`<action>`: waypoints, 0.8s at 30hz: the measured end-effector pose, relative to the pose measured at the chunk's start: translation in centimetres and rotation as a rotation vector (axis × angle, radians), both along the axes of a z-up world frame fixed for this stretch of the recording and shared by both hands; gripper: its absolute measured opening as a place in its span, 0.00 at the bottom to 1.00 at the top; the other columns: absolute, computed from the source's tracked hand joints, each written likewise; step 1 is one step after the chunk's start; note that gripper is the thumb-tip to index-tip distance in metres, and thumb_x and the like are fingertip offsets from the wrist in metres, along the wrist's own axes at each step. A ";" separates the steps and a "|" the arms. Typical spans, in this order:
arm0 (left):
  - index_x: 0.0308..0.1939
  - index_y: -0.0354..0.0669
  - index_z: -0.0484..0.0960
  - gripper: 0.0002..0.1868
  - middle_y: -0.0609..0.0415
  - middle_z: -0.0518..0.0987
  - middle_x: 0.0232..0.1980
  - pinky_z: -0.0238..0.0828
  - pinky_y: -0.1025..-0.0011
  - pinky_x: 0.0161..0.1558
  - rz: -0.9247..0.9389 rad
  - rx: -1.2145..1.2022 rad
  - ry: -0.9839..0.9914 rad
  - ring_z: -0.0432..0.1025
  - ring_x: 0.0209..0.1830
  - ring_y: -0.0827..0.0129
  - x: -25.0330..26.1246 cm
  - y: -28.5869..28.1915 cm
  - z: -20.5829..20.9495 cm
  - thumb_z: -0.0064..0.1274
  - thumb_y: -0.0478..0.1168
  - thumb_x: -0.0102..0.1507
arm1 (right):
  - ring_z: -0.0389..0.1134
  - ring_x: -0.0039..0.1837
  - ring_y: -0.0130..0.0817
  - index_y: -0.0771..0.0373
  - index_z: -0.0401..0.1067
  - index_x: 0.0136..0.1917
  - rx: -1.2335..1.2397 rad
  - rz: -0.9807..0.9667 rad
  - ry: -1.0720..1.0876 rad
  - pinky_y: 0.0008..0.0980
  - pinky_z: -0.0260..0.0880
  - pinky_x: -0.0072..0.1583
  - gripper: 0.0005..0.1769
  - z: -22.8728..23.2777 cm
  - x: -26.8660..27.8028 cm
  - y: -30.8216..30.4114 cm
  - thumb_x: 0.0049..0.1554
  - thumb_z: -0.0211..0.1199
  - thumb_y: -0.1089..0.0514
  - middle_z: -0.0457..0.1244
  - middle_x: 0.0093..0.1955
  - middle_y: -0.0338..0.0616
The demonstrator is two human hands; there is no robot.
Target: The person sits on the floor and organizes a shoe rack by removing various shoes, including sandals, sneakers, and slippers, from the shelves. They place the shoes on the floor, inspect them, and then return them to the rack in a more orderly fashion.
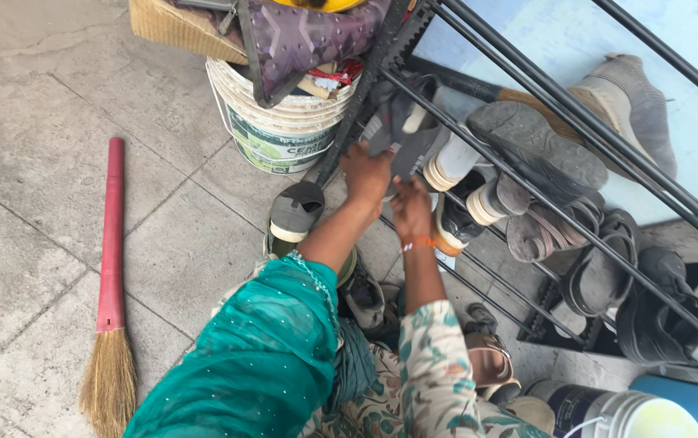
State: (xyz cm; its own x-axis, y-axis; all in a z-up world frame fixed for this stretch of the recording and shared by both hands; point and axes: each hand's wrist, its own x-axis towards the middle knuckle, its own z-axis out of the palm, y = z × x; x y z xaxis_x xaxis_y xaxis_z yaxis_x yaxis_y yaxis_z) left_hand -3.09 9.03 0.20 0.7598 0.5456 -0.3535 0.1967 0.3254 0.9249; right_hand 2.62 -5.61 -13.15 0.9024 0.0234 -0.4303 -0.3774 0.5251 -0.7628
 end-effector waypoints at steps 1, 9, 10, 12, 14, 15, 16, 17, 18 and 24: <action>0.67 0.34 0.66 0.36 0.33 0.62 0.67 0.66 0.56 0.62 0.001 0.040 0.081 0.67 0.63 0.42 -0.3 0.3 0.4 0.60 0.42 0.58 | 0.60 0.40 0.24 0.58 0.69 0.51 -0.015 0.069 -0.076 0.24 0.55 0.37 0.07 0.4 -2.3 -0.1 0.59 0.56 0.64 0.65 0.44 0.40; 0.68 0.36 0.65 0.38 0.32 0.63 0.68 0.64 0.54 0.63 -0.091 0.259 0.089 0.63 0.66 0.40 -1.4 4.8 -2.7 0.62 0.41 0.56 | 0.68 0.60 0.30 0.65 0.70 0.62 -0.083 0.326 -0.223 0.31 0.68 0.60 0.19 4.3 -16.3 1.0 0.57 0.60 0.71 0.67 0.58 0.39; 0.68 0.34 0.66 0.38 0.31 0.65 0.67 0.66 0.55 0.61 -0.108 0.279 0.052 0.65 0.66 0.41 -1.5 5.7 -3.7 0.62 0.41 0.56 | 0.68 0.61 0.31 0.66 0.70 0.62 -0.079 0.346 -0.222 0.31 0.67 0.61 0.19 4.4 -17.3 1.4 0.57 0.60 0.71 0.67 0.59 0.41; 0.66 0.33 0.69 0.36 0.33 0.72 0.63 0.70 0.57 0.58 -0.201 0.270 0.079 0.71 0.62 0.45 -2.0 7.6 -5.5 0.60 0.39 0.54 | 0.69 0.62 0.32 0.69 0.71 0.64 -0.070 0.390 -0.220 0.32 0.67 0.63 0.21 4.0 -18.9 2.3 0.57 0.60 0.71 0.68 0.61 0.44; 0.62 0.32 0.73 0.32 0.33 0.77 0.60 0.72 0.57 0.55 -0.283 0.319 0.142 0.74 0.59 0.46 -2.6 9.7 -6.8 0.59 0.39 0.54 | 0.68 0.63 0.33 0.69 0.71 0.65 -0.075 0.412 -0.192 0.32 0.66 0.64 0.22 2.6 -20.0 3.6 0.57 0.61 0.71 0.68 0.61 0.44; 0.59 0.30 0.75 0.29 0.32 0.78 0.58 0.72 0.57 0.54 -0.321 0.373 0.192 0.75 0.58 0.45 -3.0 10.8 -7.2 0.59 0.41 0.55 | 0.68 0.63 0.33 0.69 0.71 0.65 -0.077 0.423 -0.177 0.32 0.66 0.64 0.22 1.6 -20.4 4.1 0.57 0.61 0.71 0.68 0.61 0.45; 0.56 0.29 0.77 0.27 0.31 0.79 0.56 0.73 0.56 0.52 -0.362 0.428 0.241 0.76 0.56 0.44 -3.4 11.7 -7.6 0.58 0.42 0.56 | 0.68 0.62 0.32 0.69 0.72 0.65 -0.070 0.440 -0.184 0.31 0.66 0.64 0.21 0.4 -20.6 4.6 0.57 0.62 0.70 0.68 0.61 0.43; 0.54 0.28 0.79 0.25 0.30 0.80 0.54 0.73 0.55 0.53 -0.364 0.471 0.273 0.77 0.56 0.43 -4.0 12.4 -8.0 0.56 0.42 0.57 | 0.68 0.62 0.31 0.68 0.72 0.64 -0.063 0.456 -0.191 0.30 0.67 0.64 0.21 -1.1 -20.4 5.1 0.57 0.63 0.69 0.69 0.61 0.42; 0.52 0.27 0.81 0.23 0.29 0.80 0.53 0.74 0.55 0.53 -0.371 0.513 0.304 0.77 0.55 0.42 -4.6 12.9 -8.3 0.54 0.42 0.58 | 0.69 0.61 0.31 0.68 0.73 0.63 -0.057 0.468 -0.197 0.29 0.67 0.65 0.20 -2.9 -20.5 5.5 0.57 0.63 0.68 0.70 0.60 0.41; 0.47 0.24 0.81 0.27 0.26 0.79 0.49 0.72 0.54 0.53 -0.497 0.783 0.280 0.75 0.54 0.38 -5.7 13.3 -8.6 0.58 0.50 0.58 | 0.65 0.44 0.28 0.69 0.75 0.53 -0.721 0.396 -0.022 0.31 0.66 0.46 0.14 -14.8 -20.4 6.4 0.55 0.70 0.61 0.68 0.44 0.40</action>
